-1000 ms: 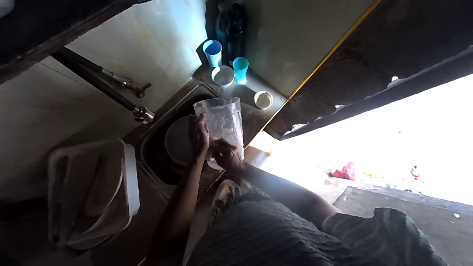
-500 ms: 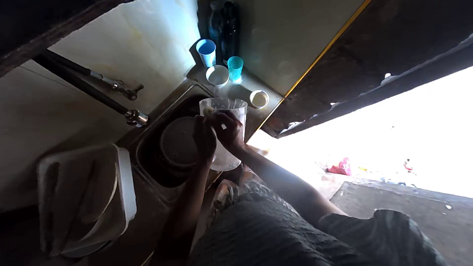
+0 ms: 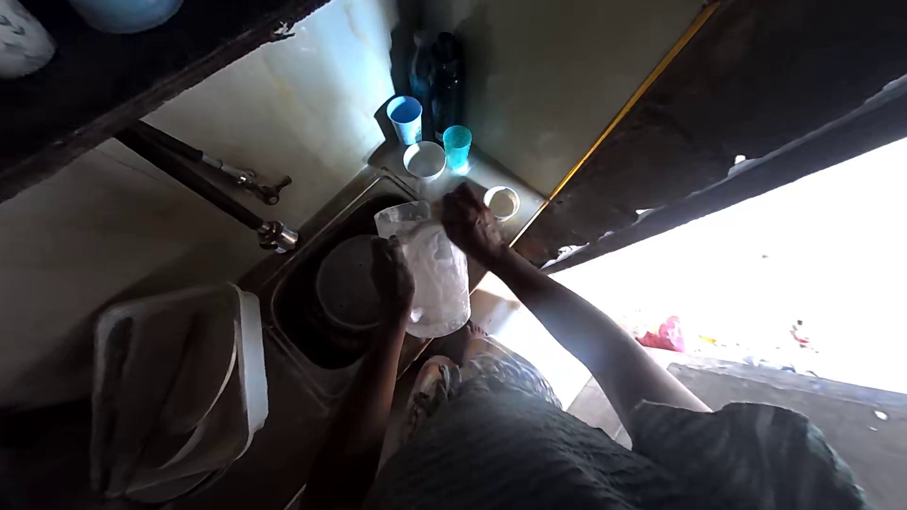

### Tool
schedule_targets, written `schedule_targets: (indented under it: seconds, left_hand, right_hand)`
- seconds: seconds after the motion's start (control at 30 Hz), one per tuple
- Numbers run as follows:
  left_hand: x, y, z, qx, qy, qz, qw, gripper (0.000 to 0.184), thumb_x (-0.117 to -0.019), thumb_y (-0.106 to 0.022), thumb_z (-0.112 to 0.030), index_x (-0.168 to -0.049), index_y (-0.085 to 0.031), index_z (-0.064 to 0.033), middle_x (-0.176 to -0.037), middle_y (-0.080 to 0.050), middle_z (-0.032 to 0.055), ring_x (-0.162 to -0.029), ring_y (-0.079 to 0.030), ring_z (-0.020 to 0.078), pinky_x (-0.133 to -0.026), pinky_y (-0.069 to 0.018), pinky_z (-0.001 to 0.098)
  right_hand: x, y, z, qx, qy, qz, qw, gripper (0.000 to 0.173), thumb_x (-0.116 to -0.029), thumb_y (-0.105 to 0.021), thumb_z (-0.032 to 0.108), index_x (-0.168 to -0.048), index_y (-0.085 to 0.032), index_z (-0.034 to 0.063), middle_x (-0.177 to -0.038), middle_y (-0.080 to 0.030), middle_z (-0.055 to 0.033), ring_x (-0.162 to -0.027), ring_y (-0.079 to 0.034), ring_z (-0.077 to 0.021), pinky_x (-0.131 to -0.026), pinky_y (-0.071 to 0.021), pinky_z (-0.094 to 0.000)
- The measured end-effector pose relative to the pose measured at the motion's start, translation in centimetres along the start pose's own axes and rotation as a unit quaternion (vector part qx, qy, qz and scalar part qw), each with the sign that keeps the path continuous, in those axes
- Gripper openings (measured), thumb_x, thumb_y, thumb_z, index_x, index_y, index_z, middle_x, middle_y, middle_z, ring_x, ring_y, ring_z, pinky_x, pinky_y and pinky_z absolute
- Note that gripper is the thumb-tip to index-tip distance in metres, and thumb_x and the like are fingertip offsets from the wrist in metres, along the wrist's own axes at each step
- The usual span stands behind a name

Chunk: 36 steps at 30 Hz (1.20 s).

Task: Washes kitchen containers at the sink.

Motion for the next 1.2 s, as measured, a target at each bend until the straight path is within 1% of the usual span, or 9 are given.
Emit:
schedule_targets:
  seconds: [0.13,0.3,0.4,0.73,0.87,0.97,1.03,1.13,1.2]
  left_hand:
    - [0.0,0.0,-0.8,-0.011,-0.008,0.007,1.000,0.035,-0.1100,-0.039,-0.014,-0.130,-0.053,0.0104,-0.110,-0.063,0.0298,-0.098,-0.063,0.0378,-0.089,-0.0512,0.0517]
    - [0.1,-0.8,-1.9,-0.081,-0.085,0.017,0.993,0.032,-0.1091,-0.045,-0.014,-0.122,-0.059,0.0110,-0.108,-0.064,0.0298,-0.097,-0.066,0.0407,-0.086,-0.0527,0.0549]
    - [0.1,-0.4,-0.4,-0.043,-0.069,0.005,0.997,0.031,-0.1091,-0.044,-0.019,-0.116,-0.060,0.0062,-0.094,-0.064,0.0214,-0.081,-0.063,0.0304,-0.075,-0.0525,0.0483]
    - [1.7,-0.9,-2.6,-0.137,-0.063,0.102,0.983,0.032,-0.1106,-0.042,-0.017,-0.123,-0.059,0.0062,-0.094,-0.067,0.0294,-0.085,-0.067,0.0459,-0.077,-0.0516,0.0616]
    - [2.3,-0.5,-2.7,-0.152,-0.152,0.054,0.975,0.028,-0.1058,-0.046,-0.013,-0.106,-0.064,0.0095,-0.081,-0.066,0.0263,-0.074,-0.067,0.0433,-0.065,-0.0518,0.0583]
    - [2.3,0.4,-2.5,-0.145,-0.249,0.016,0.958,0.030,-0.1025,-0.049,-0.015,-0.092,-0.066,0.0084,-0.068,-0.063,0.0211,-0.058,-0.065,0.0385,-0.053,-0.0495,0.0527]
    - [2.4,0.4,-1.6,-0.155,-0.331,-0.011,0.931,0.032,-0.0989,-0.050,-0.017,-0.084,-0.068,0.0041,-0.065,-0.065,0.0164,-0.055,-0.066,0.0331,-0.048,-0.0501,0.0479]
    - [3.4,0.6,0.4,-0.156,-0.318,-0.102,0.929,0.034,-0.0965,-0.054,-0.028,-0.085,-0.072,-0.0023,-0.082,-0.071,0.0155,-0.080,-0.070,0.0329,-0.072,-0.0541,0.0477]
    - [4.6,1.0,1.9,-0.076,-0.121,-0.096,0.985,0.059,-0.0957,-0.061,-0.040,-0.126,-0.057,0.0114,-0.131,-0.058,0.0302,-0.128,-0.052,0.0435,-0.112,-0.0376,0.0551]
  right_hand:
    - [0.8,0.4,-1.0,-0.098,-0.021,-0.048,0.994,0.011,-0.0872,-0.072,0.009,-0.092,-0.076,-0.0010,-0.102,-0.073,-0.0178,-0.103,-0.068,-0.0333,-0.093,-0.0538,-0.0495]
    - [2.2,-2.1,1.6,-0.086,0.182,-0.045,0.978,0.025,-0.0924,-0.062,0.005,-0.110,-0.080,0.0076,-0.119,-0.075,-0.0113,-0.106,-0.072,-0.0283,-0.092,-0.0559,-0.0453]
    - [3.4,-1.3,-0.5,-0.069,0.259,-0.026,0.963,0.031,-0.0926,-0.060,0.004,-0.119,-0.076,0.0046,-0.118,-0.075,-0.0144,-0.106,-0.074,-0.0290,-0.090,-0.0593,-0.0426]
    - [0.6,-0.4,1.3,-0.130,-0.078,0.252,0.956,0.027,-0.1029,-0.050,0.008,-0.112,-0.071,-0.0055,-0.106,-0.072,-0.0232,-0.103,-0.069,-0.0354,-0.093,-0.0517,-0.0516]
    - [0.2,-0.7,1.9,-0.053,0.003,0.323,0.945,0.032,-0.1049,-0.049,0.000,-0.132,-0.062,-0.0096,-0.133,-0.064,-0.0244,-0.128,-0.059,-0.0318,-0.113,-0.0410,-0.0369]
    - [-0.2,-0.8,3.4,-0.114,0.085,0.206,0.968,0.025,-0.1008,-0.049,-0.003,-0.116,-0.065,-0.0138,-0.111,-0.069,-0.0254,-0.105,-0.067,-0.0300,-0.097,-0.0522,-0.0357]
    - [0.7,-2.4,3.5,-0.208,0.024,0.239,0.948,0.027,-0.1029,-0.050,0.003,-0.122,-0.065,-0.0098,-0.119,-0.068,-0.0233,-0.114,-0.065,-0.0274,-0.103,-0.0504,-0.0349]
    - [2.8,-3.7,4.0,-0.214,-0.162,0.261,0.927,0.032,-0.1072,-0.045,0.006,-0.131,-0.058,-0.0108,-0.130,-0.062,-0.0250,-0.124,-0.058,-0.0284,-0.108,-0.0441,-0.0358]
    - [3.9,-4.3,3.9,-0.236,-0.285,0.247,0.896,0.038,-0.1100,-0.041,0.011,-0.140,-0.052,-0.0097,-0.141,-0.056,-0.0268,-0.135,-0.052,-0.0315,-0.115,-0.0397,-0.0417]
Point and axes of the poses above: each hand's wrist, its own x-axis away from the middle knuckle, its own y-axis out of the back of the hand, z = x × y, the point moved 5 cm from there along -x, towards the middle knuckle
